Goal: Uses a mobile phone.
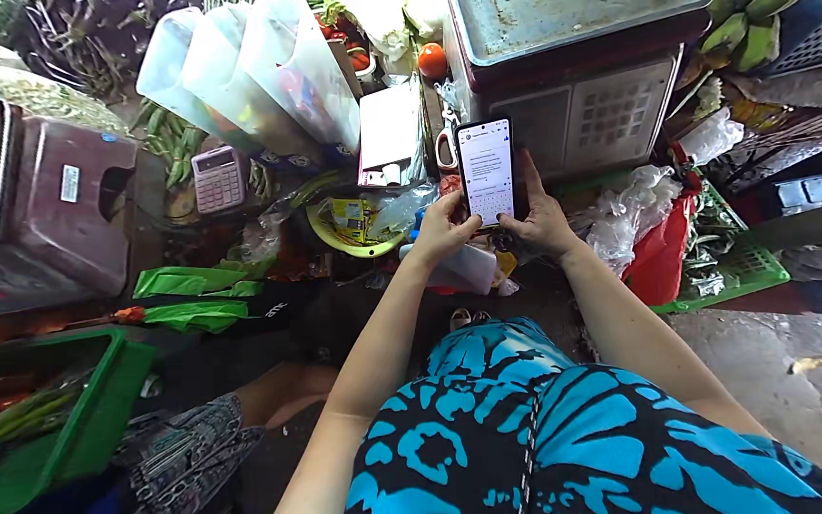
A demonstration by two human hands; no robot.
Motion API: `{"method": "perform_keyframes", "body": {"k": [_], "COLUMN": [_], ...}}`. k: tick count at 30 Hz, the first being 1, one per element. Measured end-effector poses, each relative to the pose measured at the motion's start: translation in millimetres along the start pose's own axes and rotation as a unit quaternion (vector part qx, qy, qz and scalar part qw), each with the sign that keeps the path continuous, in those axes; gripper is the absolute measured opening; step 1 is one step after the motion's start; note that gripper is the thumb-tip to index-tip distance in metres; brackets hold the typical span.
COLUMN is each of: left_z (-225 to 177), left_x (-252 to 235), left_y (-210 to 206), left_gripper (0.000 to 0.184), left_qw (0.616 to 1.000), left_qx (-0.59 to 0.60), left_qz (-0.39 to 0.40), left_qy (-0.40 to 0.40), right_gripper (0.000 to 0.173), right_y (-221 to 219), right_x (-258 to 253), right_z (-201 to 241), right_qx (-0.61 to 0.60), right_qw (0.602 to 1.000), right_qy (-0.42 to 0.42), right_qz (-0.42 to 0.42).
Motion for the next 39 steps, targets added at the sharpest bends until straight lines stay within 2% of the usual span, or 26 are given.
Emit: {"method": "perform_keyframes", "body": {"k": [3,7,11,15,18,21,28,35,39], "left_z": [1.1,0.3,0.2,-0.1,-2.1,-2.8,-1.5,-1.4,0.0], "left_x": [-0.1,-0.2,-0.9,-2.4,-1.9,-1.6,-0.4,-0.6,0.1], "left_y": [-0.2,-0.6,-2.8,-5.4,-3.0,-1.8,-1.2,-1.1,-0.1], "left_gripper": [0.029,0.029,0.033,0.033,0.040,0.044,0.041,0.032,0.026], "left_qw": [1.000,1.000,1.000,0.997,0.999,0.999,1.000,1.000,1.000], "left_qx": [0.001,0.010,0.001,-0.034,-0.025,-0.030,-0.024,-0.022,-0.011], "left_qz": [0.004,0.004,-0.022,-0.062,-0.037,-0.023,-0.008,-0.003,-0.009], "left_qy": [0.001,-0.002,-0.006,-0.009,0.005,0.003,-0.007,0.002,0.010], "right_gripper": [0.105,0.092,0.088,0.096,0.108,0.110,0.103,0.089,0.099], "right_y": [-0.2,0.3,0.1,0.2,0.0,-0.6,0.0,0.6,0.1], "right_x": [0.1,0.0,-0.2,0.2,0.3,0.3,0.5,0.5,1.2], "right_z": [0.0,0.3,-0.3,-0.3,0.3,-0.3,1.1,0.3,2.0], "right_qx": [-0.002,-0.005,-0.007,-0.016,-0.005,-0.005,-0.002,0.005,0.009], "right_qw": [1.000,1.000,1.000,1.000,1.000,1.000,1.000,1.000,1.000], "right_qy": [0.006,0.004,0.006,0.018,0.005,0.003,-0.004,0.006,0.005], "right_qz": [-0.002,-0.002,-0.004,-0.003,-0.004,-0.011,-0.020,-0.020,-0.007]}}
Point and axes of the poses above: each hand's wrist, its own x-axis away from the middle knuckle, its own y-axis out of the back of the hand, z = x × y, the point moved 6 cm from there along -x, towards the middle knuckle, and after that the axes turned 8 degrees about z, right-handed, at the moved point
